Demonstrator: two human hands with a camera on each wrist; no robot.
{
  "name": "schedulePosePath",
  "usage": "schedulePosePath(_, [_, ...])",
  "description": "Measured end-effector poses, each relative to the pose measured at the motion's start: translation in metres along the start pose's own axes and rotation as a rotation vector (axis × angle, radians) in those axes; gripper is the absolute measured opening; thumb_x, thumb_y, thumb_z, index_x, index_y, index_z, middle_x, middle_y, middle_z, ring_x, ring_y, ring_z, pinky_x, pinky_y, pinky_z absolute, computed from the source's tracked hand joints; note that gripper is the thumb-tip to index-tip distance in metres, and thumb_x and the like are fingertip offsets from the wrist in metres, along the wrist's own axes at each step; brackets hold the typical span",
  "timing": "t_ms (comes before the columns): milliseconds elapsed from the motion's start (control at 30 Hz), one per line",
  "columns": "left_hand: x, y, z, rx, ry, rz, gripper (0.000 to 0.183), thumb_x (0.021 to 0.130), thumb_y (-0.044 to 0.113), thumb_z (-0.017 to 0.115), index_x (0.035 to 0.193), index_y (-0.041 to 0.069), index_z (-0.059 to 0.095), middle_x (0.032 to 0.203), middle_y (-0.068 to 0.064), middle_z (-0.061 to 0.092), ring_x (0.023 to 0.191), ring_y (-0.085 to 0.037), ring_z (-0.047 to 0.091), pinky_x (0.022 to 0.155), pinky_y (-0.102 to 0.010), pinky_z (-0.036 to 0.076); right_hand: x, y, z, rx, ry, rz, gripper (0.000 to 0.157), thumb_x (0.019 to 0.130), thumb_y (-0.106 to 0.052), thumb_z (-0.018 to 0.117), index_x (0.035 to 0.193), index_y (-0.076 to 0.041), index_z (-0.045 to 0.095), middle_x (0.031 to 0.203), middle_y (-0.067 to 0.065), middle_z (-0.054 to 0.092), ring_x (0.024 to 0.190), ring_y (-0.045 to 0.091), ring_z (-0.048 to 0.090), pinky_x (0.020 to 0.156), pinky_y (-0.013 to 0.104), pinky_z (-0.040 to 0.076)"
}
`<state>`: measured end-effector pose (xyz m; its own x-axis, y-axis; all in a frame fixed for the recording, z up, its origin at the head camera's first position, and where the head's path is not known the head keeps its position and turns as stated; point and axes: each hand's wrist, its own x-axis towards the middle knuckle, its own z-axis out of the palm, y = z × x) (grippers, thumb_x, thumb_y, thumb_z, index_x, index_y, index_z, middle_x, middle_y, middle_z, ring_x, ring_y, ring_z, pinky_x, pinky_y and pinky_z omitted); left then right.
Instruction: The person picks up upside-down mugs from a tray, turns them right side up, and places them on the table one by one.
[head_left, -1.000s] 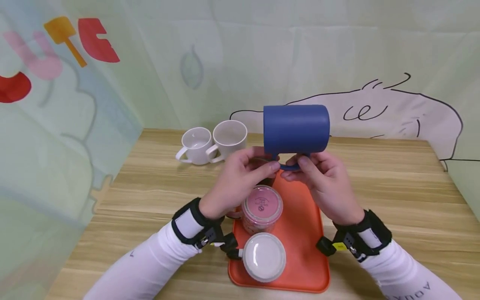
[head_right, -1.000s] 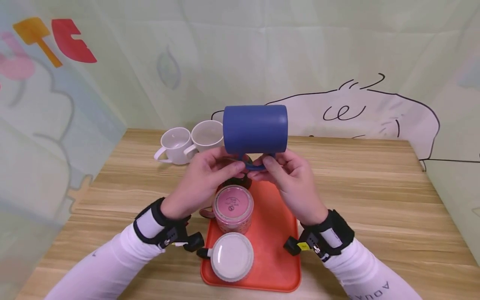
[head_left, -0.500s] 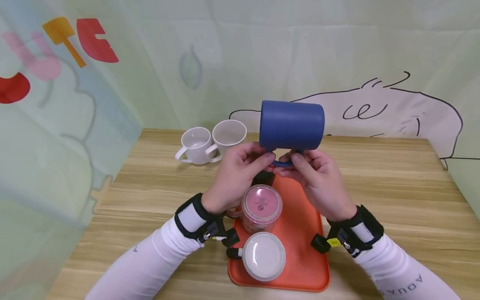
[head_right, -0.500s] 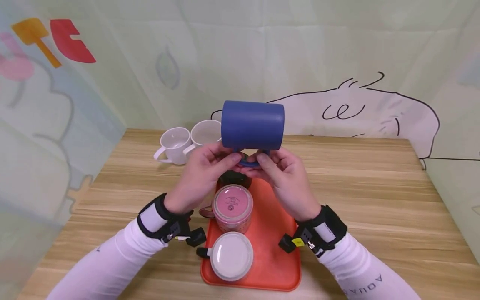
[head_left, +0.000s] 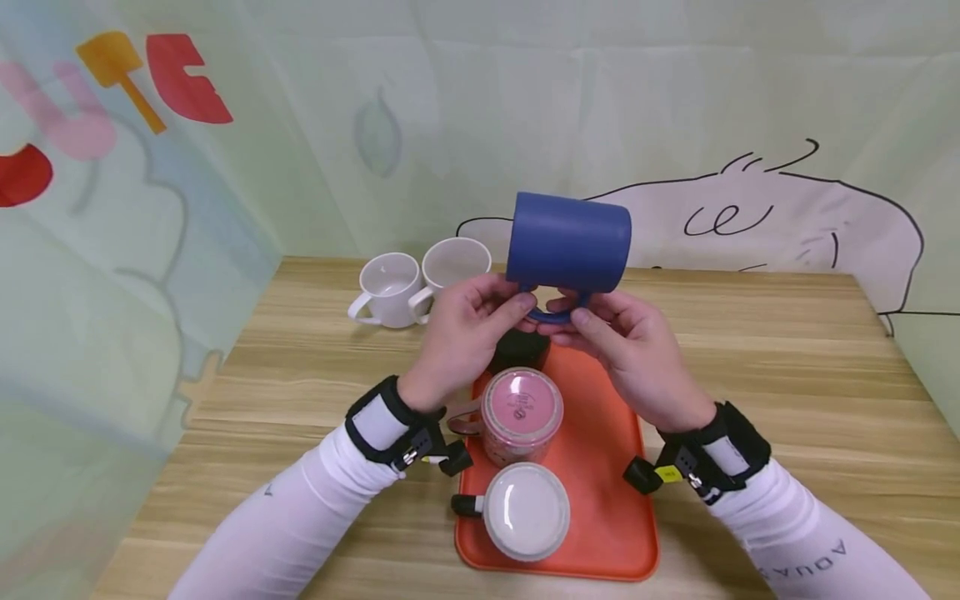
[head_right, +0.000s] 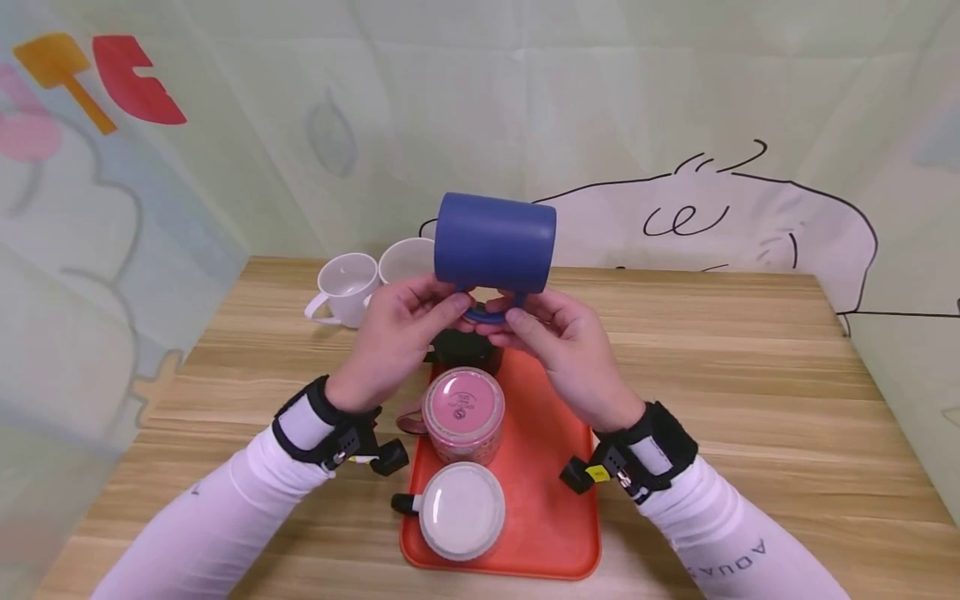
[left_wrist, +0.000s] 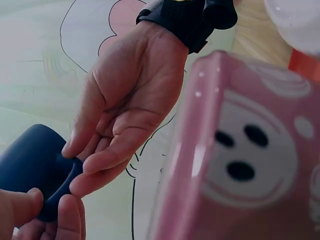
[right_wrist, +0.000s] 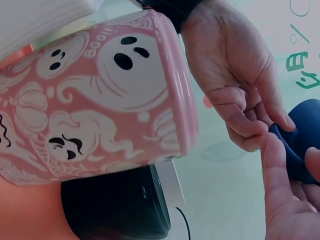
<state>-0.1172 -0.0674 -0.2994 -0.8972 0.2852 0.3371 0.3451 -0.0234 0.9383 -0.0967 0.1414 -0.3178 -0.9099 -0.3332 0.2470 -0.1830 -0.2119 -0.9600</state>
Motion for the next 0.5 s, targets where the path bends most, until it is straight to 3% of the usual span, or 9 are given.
schedulePosePath(200, [0.002, 0.000, -0.006, 0.009, 0.019, -0.021, 0.018, 0.095, 0.006, 0.065, 0.107, -0.007, 0.067, 0.091, -0.018, 0.069, 0.077, -0.035, 0.069, 0.080, -0.037, 0.057, -0.003, -0.003, -0.004, -0.054, -0.007, 0.020, 0.042, 0.103, -0.014, 0.054, 0.144, -0.003, 0.050, 0.135, 0.018, 0.057, 0.116, 0.036, 0.061, 0.096, 0.042, 0.049])
schedulePosePath(500, [0.008, -0.003, -0.020, 0.055, 0.049, -0.012, 0.018, 0.095, 0.004, 0.065, 0.108, -0.008, 0.066, 0.092, -0.019, 0.069, 0.077, -0.033, 0.069, 0.078, -0.037, 0.057, -0.010, -0.005, -0.015, -0.127, -0.001, 0.019, 0.046, 0.104, -0.014, 0.053, 0.149, -0.006, 0.045, 0.142, 0.014, 0.053, 0.120, 0.034, 0.059, 0.097, 0.040, 0.048])
